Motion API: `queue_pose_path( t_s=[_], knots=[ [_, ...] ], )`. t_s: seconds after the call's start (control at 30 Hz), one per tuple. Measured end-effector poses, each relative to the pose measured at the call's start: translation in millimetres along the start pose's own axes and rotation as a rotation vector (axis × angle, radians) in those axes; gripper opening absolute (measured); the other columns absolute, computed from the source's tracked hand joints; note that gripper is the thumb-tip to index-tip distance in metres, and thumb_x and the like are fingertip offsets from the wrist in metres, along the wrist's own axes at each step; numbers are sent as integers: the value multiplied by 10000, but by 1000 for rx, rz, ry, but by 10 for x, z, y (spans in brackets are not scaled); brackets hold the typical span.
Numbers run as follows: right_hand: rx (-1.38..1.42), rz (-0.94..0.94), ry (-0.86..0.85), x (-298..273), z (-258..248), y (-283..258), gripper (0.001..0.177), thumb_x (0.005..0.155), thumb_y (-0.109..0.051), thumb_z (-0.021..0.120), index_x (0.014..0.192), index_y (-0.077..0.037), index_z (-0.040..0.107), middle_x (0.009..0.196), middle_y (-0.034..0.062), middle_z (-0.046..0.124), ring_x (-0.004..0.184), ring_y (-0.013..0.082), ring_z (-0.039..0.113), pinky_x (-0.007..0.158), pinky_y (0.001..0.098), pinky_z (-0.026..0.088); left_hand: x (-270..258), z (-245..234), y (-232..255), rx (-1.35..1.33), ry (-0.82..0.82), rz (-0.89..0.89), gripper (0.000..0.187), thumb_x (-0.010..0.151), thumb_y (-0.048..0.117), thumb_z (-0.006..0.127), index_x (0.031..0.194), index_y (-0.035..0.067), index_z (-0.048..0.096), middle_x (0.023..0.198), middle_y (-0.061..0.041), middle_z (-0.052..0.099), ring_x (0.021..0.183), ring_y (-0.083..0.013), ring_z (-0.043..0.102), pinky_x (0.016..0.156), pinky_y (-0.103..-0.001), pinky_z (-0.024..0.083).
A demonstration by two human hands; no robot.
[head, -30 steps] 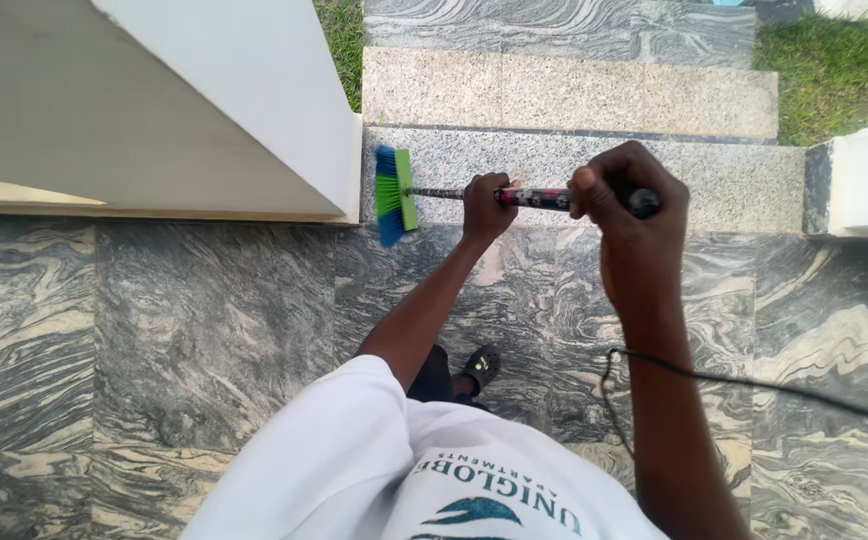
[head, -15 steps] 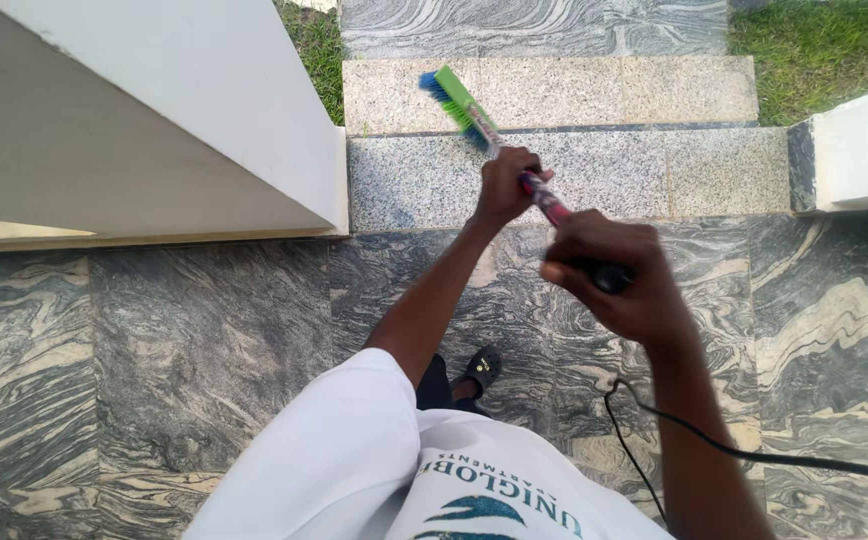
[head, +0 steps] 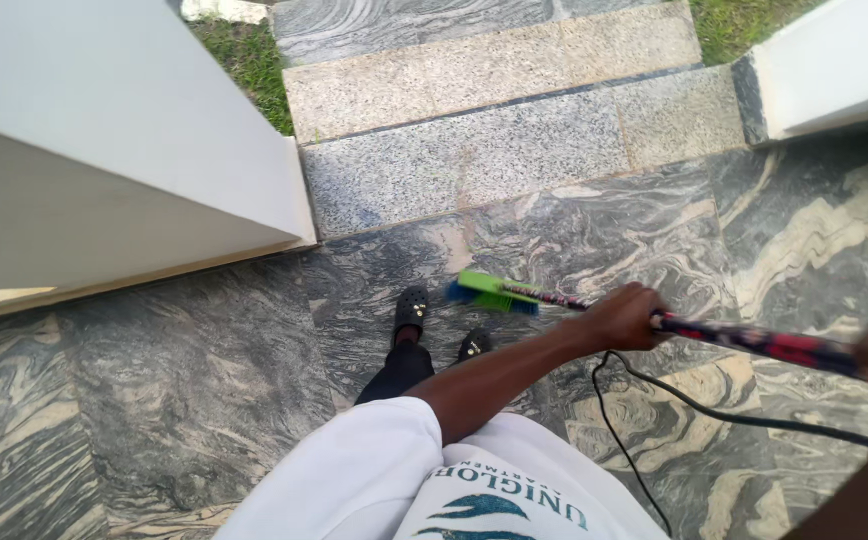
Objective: The person sweeps a marble floor and a set of stairs using a broom with a long handle.
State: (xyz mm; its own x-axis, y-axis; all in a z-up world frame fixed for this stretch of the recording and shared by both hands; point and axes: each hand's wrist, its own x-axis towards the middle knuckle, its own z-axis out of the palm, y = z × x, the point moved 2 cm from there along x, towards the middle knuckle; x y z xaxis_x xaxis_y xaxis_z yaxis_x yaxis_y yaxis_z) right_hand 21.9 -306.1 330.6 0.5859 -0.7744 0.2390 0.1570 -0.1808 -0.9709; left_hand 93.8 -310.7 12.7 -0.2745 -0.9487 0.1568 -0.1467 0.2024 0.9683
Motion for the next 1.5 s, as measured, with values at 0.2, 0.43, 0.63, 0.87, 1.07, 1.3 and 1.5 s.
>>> queue_pose_path(
  t_s=[0.2,0.43,0.63,0.87,1.07,1.3,1.5],
  knots=[
    [-43,113,99,-394,284,301,476,1061,-416,727,845,2,654,710,102,607,660,217,557,678,363,431,-462,112,-688,49,-7,-63,124,796,18,674,705,97,706,702,-106,729,602,-235,693,619,-396,567],
    [-74,128,116,-840,380,667,483,1025,-350,726,659,-47,640,645,61,599,617,157,523,844,387,434,-487,-412,-1049,375,59,157,246,851,211,765,652,99,674,626,-140,654,637,-356,647,657,-497,508],
    [-164,160,60,-876,368,1227,374,897,-154,708,558,-59,582,579,34,539,629,147,505,1039,437,471,-194,-684,-1948,602,26,124,108,754,149,761,728,94,672,774,-115,667,891,-348,651,793,-467,533],
    [-114,112,138,-804,234,1424,397,912,-128,691,547,-63,549,560,41,511,624,158,486,1029,430,457,227,-915,-1972,728,32,51,139,697,160,796,731,76,690,805,-137,671,980,-371,630,870,-478,513],
    [13,-124,190,-986,-110,652,491,991,-339,614,574,-113,486,489,13,435,451,131,361,735,378,380,282,-506,-1094,522,11,14,333,929,314,749,676,120,651,697,-72,674,692,-227,639,640,-388,543],
    [-48,-128,179,-819,-374,46,577,1038,-418,593,557,-113,503,456,29,454,394,140,371,594,382,363,80,-58,-675,427,-149,101,311,969,355,687,729,164,739,584,-14,660,450,-168,554,478,-345,472],
    [-95,59,118,-784,128,695,553,1059,-451,595,602,-145,530,491,5,481,481,110,432,755,391,403,-217,-379,-1406,398,-99,42,400,1075,342,630,727,154,687,684,-26,660,570,-185,606,602,-382,558]
  ],
)
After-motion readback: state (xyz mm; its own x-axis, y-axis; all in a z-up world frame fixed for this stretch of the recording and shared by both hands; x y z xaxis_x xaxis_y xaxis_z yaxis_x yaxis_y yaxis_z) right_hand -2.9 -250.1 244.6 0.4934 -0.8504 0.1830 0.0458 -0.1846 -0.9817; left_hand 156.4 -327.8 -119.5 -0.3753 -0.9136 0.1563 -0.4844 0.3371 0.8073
